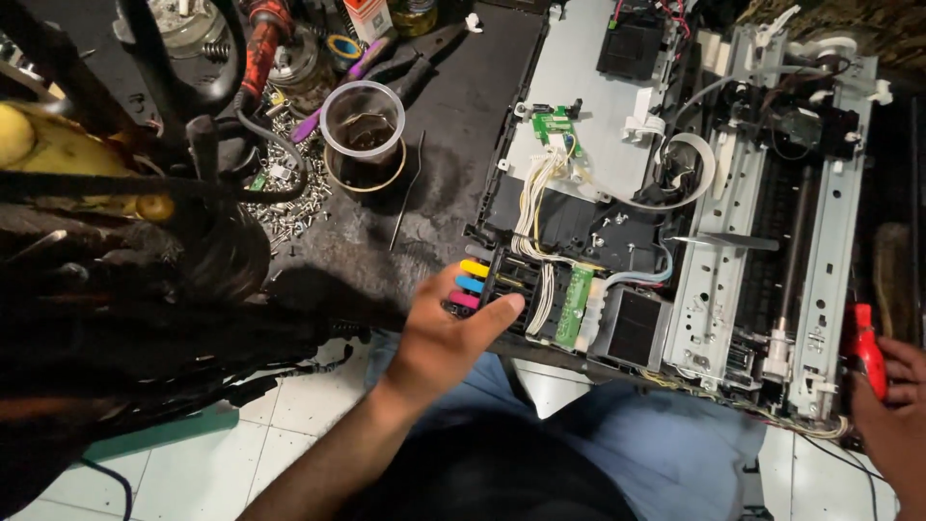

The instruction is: Inspecting and manipulating the internal wiring and ink cartridge system of a disassembled printer on a repair bench.

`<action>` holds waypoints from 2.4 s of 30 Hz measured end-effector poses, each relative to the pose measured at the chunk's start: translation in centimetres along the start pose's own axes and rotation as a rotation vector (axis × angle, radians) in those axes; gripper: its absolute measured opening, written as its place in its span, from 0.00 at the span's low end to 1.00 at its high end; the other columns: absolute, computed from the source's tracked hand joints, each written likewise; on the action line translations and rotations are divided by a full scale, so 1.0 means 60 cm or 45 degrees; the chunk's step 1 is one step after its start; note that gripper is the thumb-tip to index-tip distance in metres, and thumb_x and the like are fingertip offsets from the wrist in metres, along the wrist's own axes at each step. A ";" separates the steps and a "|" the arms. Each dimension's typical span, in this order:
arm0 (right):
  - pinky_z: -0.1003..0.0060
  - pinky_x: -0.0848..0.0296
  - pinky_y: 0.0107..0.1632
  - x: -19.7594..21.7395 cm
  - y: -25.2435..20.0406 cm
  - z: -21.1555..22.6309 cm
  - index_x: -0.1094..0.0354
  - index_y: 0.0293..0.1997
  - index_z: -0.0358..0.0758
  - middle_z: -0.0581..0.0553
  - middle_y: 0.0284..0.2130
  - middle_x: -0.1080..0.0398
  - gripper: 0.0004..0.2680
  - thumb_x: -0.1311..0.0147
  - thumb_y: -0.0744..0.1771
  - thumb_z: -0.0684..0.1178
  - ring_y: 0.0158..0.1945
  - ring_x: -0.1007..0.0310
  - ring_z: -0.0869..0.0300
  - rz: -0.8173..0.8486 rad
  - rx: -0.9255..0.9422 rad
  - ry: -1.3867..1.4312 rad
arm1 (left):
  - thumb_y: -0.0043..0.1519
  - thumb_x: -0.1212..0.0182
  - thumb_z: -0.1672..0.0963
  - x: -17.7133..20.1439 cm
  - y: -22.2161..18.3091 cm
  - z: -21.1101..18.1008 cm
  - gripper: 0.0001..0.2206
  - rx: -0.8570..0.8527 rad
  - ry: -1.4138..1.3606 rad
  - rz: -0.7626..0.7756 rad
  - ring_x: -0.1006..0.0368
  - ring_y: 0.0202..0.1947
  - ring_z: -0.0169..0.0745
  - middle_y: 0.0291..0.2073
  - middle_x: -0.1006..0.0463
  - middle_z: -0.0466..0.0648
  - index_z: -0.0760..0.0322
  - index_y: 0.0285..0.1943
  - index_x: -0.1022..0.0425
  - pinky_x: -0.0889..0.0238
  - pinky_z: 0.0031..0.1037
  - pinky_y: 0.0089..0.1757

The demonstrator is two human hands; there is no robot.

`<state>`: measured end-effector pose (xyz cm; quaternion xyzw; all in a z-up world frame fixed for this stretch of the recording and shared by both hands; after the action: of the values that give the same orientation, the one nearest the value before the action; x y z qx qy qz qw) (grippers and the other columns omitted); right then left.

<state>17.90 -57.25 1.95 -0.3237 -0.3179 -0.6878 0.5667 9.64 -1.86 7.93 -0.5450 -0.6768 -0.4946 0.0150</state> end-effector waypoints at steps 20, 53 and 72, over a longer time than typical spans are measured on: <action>0.43 0.32 0.55 0.043 -0.087 0.054 0.39 0.75 0.10 0.15 0.58 0.33 0.17 0.45 0.77 0.36 0.56 0.32 0.33 -0.274 0.165 -0.135 | 0.38 0.15 0.61 -0.007 0.015 0.010 0.24 0.979 -1.207 -0.302 0.27 0.37 0.32 0.30 0.18 0.52 0.71 0.42 0.22 0.28 0.27 0.42; 0.30 0.89 0.69 -0.123 -0.247 0.530 0.38 0.70 0.63 0.22 0.75 0.62 0.21 0.39 0.68 0.59 0.77 0.80 0.27 -0.012 0.903 -0.268 | 0.59 0.34 0.60 -0.006 0.051 0.027 0.13 1.241 -1.364 0.045 0.37 0.24 0.29 0.20 0.35 0.36 0.52 0.24 0.32 0.41 0.21 0.35; 0.38 0.77 0.75 -0.070 -0.190 0.551 0.20 0.40 0.52 0.33 0.65 0.39 0.04 0.35 0.66 0.44 0.75 0.56 0.36 -0.384 0.924 0.168 | 0.63 0.44 0.65 0.019 -0.007 0.103 0.20 0.655 -1.136 0.246 0.25 0.54 0.38 0.60 0.26 0.50 0.76 0.67 0.34 0.33 0.27 0.58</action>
<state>10.09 -26.46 17.20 -0.0071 -0.5471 -0.6255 0.5562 12.07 3.20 5.15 -0.7414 -0.6636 -0.0286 -0.0957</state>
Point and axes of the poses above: each hand's wrist, its own y-axis towards the middle knuckle, its own x-axis out of the back of the hand, z = x × y, the point moved 8 cm from there along y, towards the middle knuckle
